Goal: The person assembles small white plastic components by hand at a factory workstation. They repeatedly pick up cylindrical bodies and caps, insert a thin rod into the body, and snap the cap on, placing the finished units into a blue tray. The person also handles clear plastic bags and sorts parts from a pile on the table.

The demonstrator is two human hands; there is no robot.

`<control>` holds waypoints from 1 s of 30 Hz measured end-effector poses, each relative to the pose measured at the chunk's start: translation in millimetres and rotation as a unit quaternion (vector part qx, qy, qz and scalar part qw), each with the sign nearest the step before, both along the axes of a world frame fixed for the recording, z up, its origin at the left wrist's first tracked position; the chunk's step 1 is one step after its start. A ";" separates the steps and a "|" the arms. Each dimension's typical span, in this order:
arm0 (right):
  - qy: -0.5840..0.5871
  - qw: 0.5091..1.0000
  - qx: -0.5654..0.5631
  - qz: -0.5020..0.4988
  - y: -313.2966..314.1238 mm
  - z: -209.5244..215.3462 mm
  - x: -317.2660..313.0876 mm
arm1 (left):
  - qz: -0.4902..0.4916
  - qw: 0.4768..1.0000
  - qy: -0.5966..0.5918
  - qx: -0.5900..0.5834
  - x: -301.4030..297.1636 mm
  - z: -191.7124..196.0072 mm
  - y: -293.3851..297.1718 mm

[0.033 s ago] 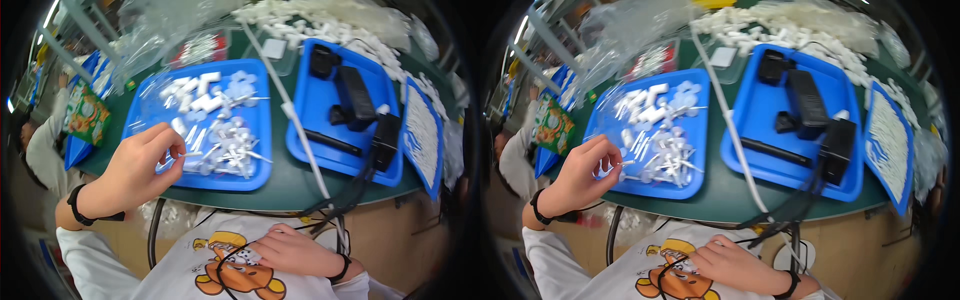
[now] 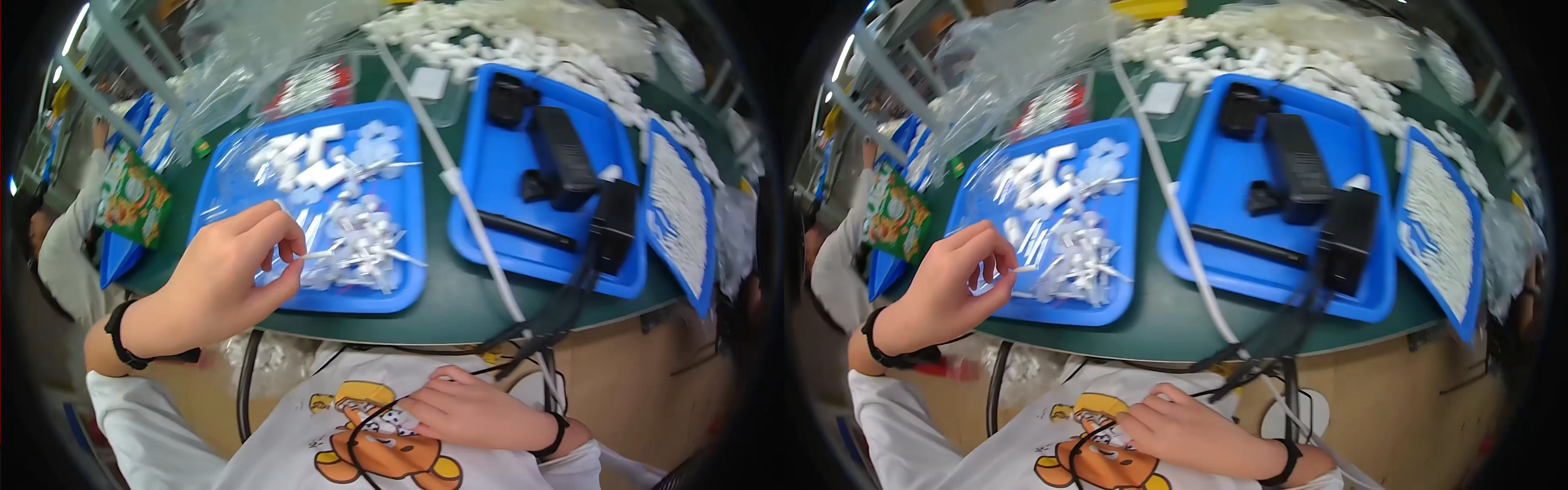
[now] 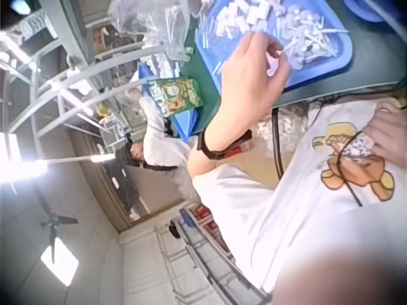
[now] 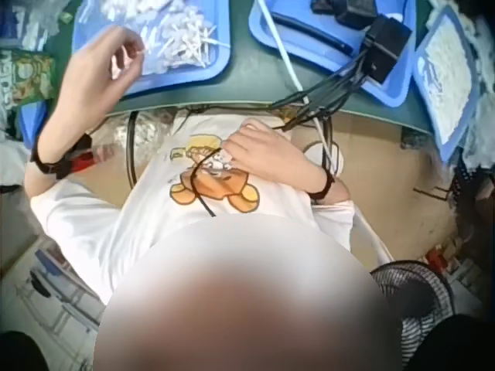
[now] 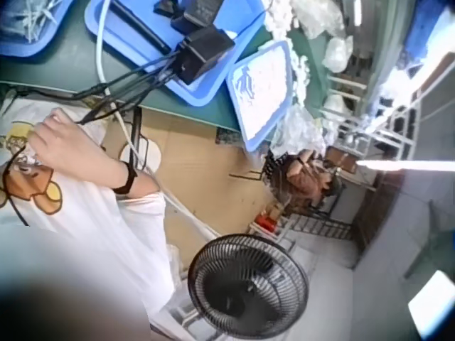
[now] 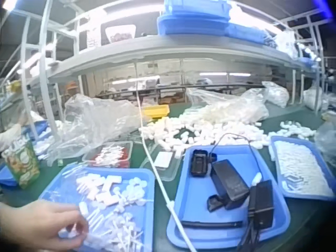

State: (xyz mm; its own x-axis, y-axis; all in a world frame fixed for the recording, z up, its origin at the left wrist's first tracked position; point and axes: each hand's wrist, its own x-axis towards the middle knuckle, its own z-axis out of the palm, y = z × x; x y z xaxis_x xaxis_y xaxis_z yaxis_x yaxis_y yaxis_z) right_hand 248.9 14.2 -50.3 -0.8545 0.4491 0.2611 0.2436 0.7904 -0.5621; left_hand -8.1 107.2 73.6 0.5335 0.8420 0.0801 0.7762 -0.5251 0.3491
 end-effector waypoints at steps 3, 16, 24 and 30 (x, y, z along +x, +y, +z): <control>0.059 0.997 0.035 -0.037 -4.1 5.7 2.9 | -0.094 0.994 -0.048 -0.026 49.6 12.1 16.9; 0.195 0.980 0.038 -0.017 -27.7 18.3 14.1 | -0.244 0.945 -0.138 -0.166 361.9 35.8 105.6; 0.098 0.994 0.054 -0.005 -25.4 25.7 13.9 | -0.268 0.928 -0.187 -0.181 222.5 50.2 63.8; 0.060 0.997 -0.008 -0.043 -18.6 24.3 -4.9 | -0.415 0.858 -0.249 -0.174 18.3 24.3 -15.4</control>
